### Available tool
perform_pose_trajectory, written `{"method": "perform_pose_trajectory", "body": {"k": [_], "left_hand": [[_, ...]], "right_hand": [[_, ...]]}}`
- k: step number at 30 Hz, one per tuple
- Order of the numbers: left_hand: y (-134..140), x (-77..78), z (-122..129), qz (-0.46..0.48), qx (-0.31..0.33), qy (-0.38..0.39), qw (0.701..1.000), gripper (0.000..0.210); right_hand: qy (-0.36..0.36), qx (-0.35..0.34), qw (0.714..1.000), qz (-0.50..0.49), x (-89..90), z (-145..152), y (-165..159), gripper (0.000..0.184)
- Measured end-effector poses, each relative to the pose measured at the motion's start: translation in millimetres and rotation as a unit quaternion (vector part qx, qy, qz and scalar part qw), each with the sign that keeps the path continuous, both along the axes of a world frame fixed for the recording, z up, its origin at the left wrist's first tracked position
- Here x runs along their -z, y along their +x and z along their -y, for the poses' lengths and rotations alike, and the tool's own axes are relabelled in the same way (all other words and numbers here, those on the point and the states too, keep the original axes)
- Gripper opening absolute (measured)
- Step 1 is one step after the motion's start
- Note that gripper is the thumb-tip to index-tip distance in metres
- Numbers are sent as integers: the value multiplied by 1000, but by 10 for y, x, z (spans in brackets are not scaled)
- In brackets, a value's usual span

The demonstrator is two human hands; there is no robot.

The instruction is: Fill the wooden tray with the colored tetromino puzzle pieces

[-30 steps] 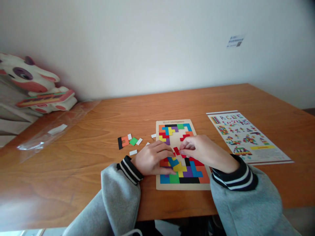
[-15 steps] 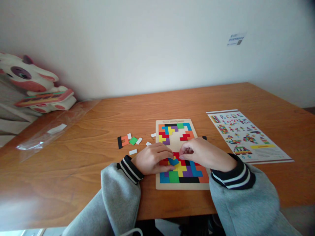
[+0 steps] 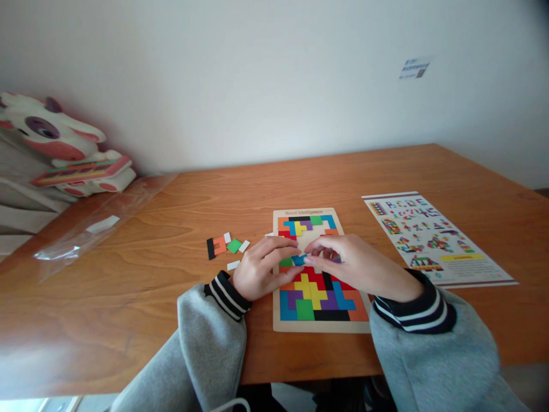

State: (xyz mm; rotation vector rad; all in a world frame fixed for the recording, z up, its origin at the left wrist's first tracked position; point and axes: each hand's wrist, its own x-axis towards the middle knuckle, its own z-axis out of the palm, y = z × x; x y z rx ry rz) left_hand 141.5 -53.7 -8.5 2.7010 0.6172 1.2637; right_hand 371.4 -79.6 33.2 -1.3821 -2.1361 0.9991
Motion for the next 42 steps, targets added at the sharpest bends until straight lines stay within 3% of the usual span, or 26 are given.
{"method": "perform_pose_trajectory", "body": {"k": [6,9,13,16,22,42], "left_hand": [[10,10,21,-8,30,-18,999,33],[11,8,16,-7,12,-24,1000,29],[11,49,-1,-44,41,-20,998,10],[10,92,-2,-89,49,-30,994,15],[0,91,11,-135,71,-42,987,13],[-1,101,19,-115,91,-55,988,12]], "right_hand": [[-15,-21,1000,7,67,9,-39,19],[-3,21,999,47,79,-26,38,17],[74,100,983,133,114,-78,152,17],[104,124,972,170,134,-90,173,15],[88,120,972,182,103,-66,125,12],[138,114,962,205,120,-69,158,15]]}}
